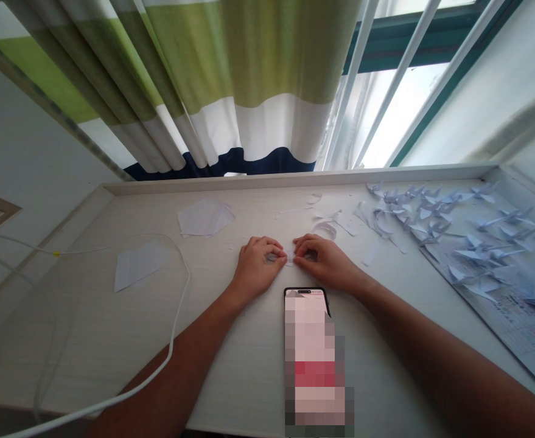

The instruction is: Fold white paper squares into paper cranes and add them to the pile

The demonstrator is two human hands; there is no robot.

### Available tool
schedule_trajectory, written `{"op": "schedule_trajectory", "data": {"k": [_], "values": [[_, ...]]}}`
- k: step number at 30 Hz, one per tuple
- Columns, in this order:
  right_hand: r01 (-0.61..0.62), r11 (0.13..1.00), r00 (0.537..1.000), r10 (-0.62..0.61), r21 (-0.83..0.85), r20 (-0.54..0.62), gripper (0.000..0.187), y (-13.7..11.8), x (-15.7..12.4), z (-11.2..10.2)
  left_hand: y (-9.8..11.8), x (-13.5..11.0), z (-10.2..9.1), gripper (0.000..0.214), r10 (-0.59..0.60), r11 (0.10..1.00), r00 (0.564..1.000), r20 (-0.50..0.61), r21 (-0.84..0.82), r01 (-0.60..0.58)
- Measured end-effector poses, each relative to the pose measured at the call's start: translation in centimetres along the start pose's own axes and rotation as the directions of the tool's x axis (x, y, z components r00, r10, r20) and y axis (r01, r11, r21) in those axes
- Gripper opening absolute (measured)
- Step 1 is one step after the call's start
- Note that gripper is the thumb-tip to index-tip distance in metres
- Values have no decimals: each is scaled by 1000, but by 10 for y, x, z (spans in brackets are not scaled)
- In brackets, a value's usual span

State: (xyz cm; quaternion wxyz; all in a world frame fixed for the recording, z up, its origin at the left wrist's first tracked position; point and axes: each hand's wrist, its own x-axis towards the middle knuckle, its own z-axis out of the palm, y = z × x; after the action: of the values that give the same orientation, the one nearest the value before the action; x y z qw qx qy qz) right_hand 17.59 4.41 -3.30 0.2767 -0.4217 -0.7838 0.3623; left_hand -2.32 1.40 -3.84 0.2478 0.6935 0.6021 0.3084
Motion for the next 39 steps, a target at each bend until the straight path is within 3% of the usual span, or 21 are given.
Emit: {"op": "schedule_trajectory", "data": {"k": [8,11,15,18,23,27,30,33,37,39], "values": [[-55,996,998,54,67,15,17,-2,3,-1,7,0,2,14,-65,998,998,-26,-14,65],[-73,997,997,73,10,-9,8,-2,2,-2,7,-1,3,15,-89,996,994,-67,-8,89],[-91,992,993,84,-87,-77,39,2,2,-1,4,0,5,16,-79,997,992,-94,-4,79],[-106,986,992,95,-129,-88,38,9,0,2,0,0,7,17,-65,997,988,-140,19,68],[-9,981,999,0,-193,-45,29,14,-8,3,-4,3,8,23,-17,998,987,-160,56,26],[28,965,1000,-24,-262,19,49,2,-20,-7,-3,6,9,27,24,997,985,-169,77,-11],[59,928,996,-31,-368,81,48,-11,-28,-14,-1,6,8,26,-8,1000,990,-141,8,9],[104,875,992,-54,-473,117,35,-19,-30,-16,2,1,0,17,-10,996,999,-40,-85,6],[181,833,984,-152,-522,98,26,-18,-27,-15,6,-12,-16,4,130,991,991,1,-21,-130],[276,815,961,-232,-509,151,23,-13,-25,-16,6,-18,-20,9,220,975,974,46,13,-221]]}}
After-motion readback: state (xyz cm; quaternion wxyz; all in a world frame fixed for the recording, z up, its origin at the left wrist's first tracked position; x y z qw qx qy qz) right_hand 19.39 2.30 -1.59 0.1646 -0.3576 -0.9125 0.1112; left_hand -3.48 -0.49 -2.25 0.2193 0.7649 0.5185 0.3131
